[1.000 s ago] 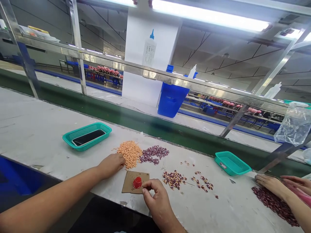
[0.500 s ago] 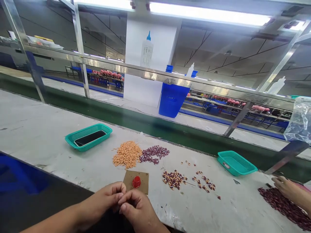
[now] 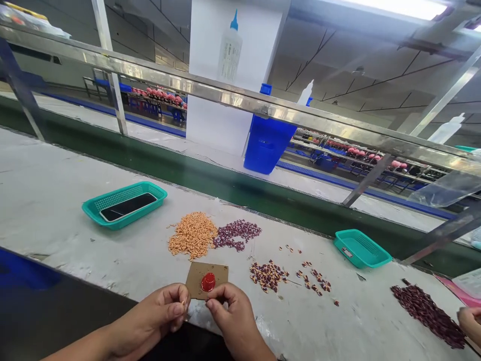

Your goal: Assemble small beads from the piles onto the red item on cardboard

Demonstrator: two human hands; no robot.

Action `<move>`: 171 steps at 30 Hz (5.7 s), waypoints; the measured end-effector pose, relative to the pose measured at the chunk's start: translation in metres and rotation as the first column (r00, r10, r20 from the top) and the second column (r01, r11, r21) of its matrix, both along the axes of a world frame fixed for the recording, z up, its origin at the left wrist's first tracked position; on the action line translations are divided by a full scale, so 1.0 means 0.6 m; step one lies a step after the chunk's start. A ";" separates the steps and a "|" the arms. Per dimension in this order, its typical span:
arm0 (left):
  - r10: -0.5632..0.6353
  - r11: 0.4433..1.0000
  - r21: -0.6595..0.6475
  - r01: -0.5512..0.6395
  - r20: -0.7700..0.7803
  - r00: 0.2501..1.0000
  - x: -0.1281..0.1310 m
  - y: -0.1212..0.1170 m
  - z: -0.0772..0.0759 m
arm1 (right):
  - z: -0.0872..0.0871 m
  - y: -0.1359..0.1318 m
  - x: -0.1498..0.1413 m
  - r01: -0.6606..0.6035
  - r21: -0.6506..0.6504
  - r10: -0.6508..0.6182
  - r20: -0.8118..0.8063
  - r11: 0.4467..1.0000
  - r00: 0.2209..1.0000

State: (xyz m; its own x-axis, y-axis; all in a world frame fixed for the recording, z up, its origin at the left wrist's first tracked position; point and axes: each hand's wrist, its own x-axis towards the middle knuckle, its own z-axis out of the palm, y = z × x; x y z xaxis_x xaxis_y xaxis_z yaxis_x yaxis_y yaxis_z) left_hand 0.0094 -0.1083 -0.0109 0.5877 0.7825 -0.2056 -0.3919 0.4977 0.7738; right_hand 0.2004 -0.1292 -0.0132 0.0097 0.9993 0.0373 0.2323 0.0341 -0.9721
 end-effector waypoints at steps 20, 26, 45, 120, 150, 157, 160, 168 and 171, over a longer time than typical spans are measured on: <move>0.085 0.996 -0.019 -0.089 -0.180 0.980 0.015 0.038 0.004 | 0.005 0.053 0.000 -0.100 0.193 -0.003 0.472 0.976 0.881; 0.075 0.996 -0.031 -0.081 -0.166 0.983 0.025 0.038 -0.001 | 0.013 0.048 -0.017 -0.047 0.207 0.016 0.148 0.977 0.989; 0.091 0.995 -0.012 -0.094 -0.151 0.984 0.025 0.032 0.003 | -0.002 0.042 -0.023 -0.099 0.255 0.058 0.164 0.962 0.985; 0.401 0.485 0.666 0.567 -0.746 0.532 -0.006 0.146 0.068 | 0.060 0.077 -0.016 -0.184 -0.066 0.184 -0.011 0.981 0.983; 0.014 0.992 0.122 0.046 -0.447 0.894 -0.002 0.057 0.013 | -0.005 0.050 0.034 -0.143 0.171 0.053 0.446 0.975 0.894; 0.023 0.994 0.103 0.024 -0.428 0.903 0.000 0.057 0.008 | -0.014 0.058 0.021 -0.207 0.187 0.046 0.625 0.960 0.779; 0.018 0.994 0.105 0.030 -0.427 0.904 0.001 0.057 0.007 | -0.011 0.057 0.014 -0.195 0.219 0.009 0.643 0.956 0.766; 0.007 0.999 0.037 0.005 -0.326 0.945 0.010 0.053 0.017 | 0.002 0.057 -0.011 -0.151 0.262 0.054 0.342 0.953 0.938; 0.018 0.999 0.038 -0.007 -0.297 0.955 0.013 0.052 0.018 | 0.005 0.057 -0.019 -0.103 0.230 0.066 0.165 0.968 0.984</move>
